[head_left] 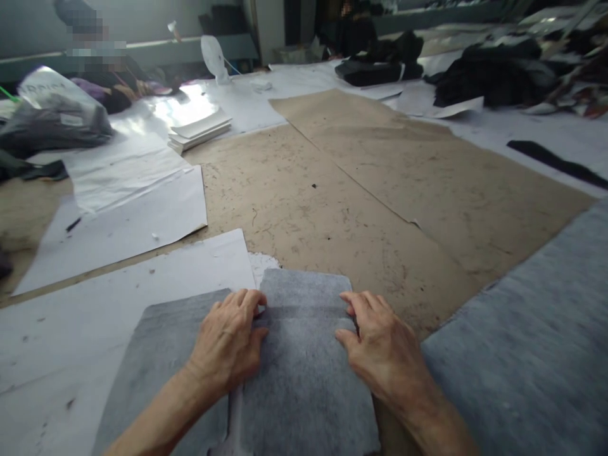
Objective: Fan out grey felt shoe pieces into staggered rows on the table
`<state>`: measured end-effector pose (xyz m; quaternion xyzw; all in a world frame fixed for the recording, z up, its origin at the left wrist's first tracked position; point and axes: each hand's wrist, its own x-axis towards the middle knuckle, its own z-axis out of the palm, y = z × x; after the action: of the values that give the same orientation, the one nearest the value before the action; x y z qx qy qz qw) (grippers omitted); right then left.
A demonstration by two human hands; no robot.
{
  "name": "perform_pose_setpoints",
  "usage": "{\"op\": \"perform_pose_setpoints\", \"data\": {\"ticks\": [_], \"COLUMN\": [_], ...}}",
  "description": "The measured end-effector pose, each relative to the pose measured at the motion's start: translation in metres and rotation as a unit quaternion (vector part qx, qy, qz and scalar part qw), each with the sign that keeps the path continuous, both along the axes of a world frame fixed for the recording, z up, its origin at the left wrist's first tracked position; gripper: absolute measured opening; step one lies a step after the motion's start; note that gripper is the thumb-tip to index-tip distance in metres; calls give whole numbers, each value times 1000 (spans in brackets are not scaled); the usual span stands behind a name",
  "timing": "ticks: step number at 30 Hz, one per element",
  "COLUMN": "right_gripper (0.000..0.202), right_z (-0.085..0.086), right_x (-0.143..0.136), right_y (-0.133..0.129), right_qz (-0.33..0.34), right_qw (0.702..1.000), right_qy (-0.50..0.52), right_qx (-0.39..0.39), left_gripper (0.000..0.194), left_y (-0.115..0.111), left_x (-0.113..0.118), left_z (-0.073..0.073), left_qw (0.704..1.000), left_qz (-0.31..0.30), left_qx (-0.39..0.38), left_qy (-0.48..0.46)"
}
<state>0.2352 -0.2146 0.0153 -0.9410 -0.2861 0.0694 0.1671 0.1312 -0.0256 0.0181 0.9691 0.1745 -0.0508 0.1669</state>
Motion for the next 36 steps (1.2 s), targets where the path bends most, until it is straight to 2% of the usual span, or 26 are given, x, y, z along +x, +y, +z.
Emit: {"op": "perform_pose_setpoints", "data": {"ticks": [4,6,8,15,26,31,36], "right_gripper": [10,13,20,26,26,27,24], "right_z": [0,-4,-8,-11,-12,-13,-10], "right_x": [4,0,-4,-10,-6,-4,-10], "right_y": [-1,-3,-5,-6,-4,-6,-3], "right_qz": [-54,-84,-95,-82,-114,-101,-106], "right_qw": [997,996,995,992,992,994,991], "right_qy": [19,1,-20,-97,-46,-30,-78], "right_qx": [-44,-41,-20,-4,-3,-18,-38], "left_gripper": [13,8,17,27,23,20,21], "left_y": [1,2,4,10,7,7,0], "left_x": [4,4,4,13,17,18,17], "left_z": [5,6,7,7,8,10,11], "left_qw": [997,995,994,986,984,984,985], "left_qz": [46,63,71,97,128,130,121], "left_qx": [-21,-26,-35,-47,-27,-22,-7], "left_qy": [54,67,76,126,120,123,122]}}
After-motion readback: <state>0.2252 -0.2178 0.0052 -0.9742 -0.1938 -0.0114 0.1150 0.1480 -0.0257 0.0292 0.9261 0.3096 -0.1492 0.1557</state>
